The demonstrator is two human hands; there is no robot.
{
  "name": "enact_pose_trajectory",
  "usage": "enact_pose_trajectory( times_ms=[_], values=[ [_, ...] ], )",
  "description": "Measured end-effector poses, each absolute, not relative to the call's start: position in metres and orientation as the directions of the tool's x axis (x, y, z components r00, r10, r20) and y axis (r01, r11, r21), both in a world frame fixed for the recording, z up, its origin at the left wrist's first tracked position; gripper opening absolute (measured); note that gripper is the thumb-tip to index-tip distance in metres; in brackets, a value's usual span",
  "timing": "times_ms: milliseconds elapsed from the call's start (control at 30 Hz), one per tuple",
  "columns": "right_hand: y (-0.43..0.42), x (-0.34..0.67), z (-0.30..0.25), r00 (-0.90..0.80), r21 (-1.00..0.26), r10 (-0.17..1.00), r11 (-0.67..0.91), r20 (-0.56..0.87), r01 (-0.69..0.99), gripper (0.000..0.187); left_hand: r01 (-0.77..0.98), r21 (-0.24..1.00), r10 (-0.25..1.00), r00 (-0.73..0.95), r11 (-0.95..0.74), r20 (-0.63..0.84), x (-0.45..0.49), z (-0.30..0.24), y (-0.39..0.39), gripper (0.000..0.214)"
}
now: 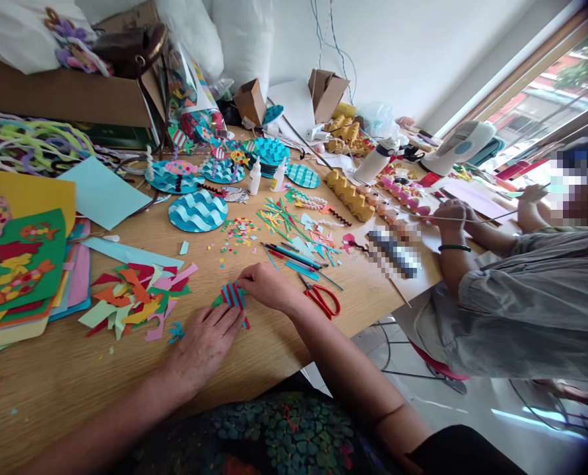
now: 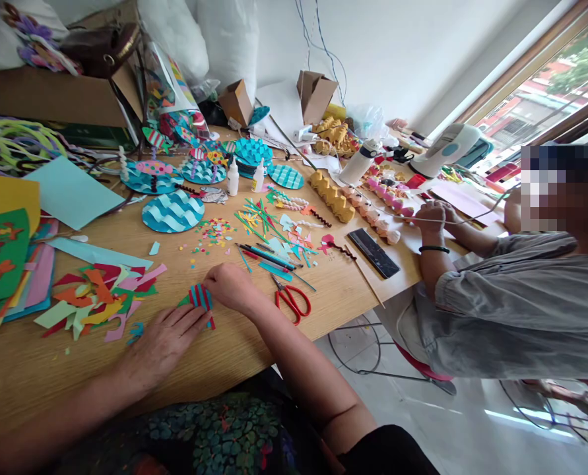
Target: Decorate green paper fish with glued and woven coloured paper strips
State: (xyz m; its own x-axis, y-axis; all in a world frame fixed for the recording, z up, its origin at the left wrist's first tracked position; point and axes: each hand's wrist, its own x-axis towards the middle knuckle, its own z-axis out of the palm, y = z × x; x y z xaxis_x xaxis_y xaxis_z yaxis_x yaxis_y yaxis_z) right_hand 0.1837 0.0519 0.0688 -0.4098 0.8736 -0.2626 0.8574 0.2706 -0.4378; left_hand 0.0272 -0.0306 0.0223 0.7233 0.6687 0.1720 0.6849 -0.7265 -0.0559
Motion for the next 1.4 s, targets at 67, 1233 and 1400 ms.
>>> enact_pose_trajectory(
  times_ms=[67, 1233, 1400],
  values=[
    [0.0496, 0.1835, 0.0685, -0.447, -0.426, 0.839, 0.298, -0.311, 0.854, 0.026, 0.683, -0.049, 0.667, 0.724, -0.729, 0.176, 0.0270, 0.0215, -0.0310, 0.040],
    [0.0500, 0.1803, 0.0685, -0.453, -0.392, 0.841, 0.325, -0.296, 0.861, 0.029, 0.668, -0.032, 0.648, 0.731, -0.744, 0.213, 0.0272, 0.0258, -0.0317, 0.033],
    [0.0553, 0.1767, 0.0672, -0.340, -0.329, 0.906, 0.250, -0.252, 0.911, 0.031, 0.667, -0.034, 0.649, 0.734, -0.744, 0.201, 0.0259, 0.0237, -0.0343, 0.034]
  ],
)
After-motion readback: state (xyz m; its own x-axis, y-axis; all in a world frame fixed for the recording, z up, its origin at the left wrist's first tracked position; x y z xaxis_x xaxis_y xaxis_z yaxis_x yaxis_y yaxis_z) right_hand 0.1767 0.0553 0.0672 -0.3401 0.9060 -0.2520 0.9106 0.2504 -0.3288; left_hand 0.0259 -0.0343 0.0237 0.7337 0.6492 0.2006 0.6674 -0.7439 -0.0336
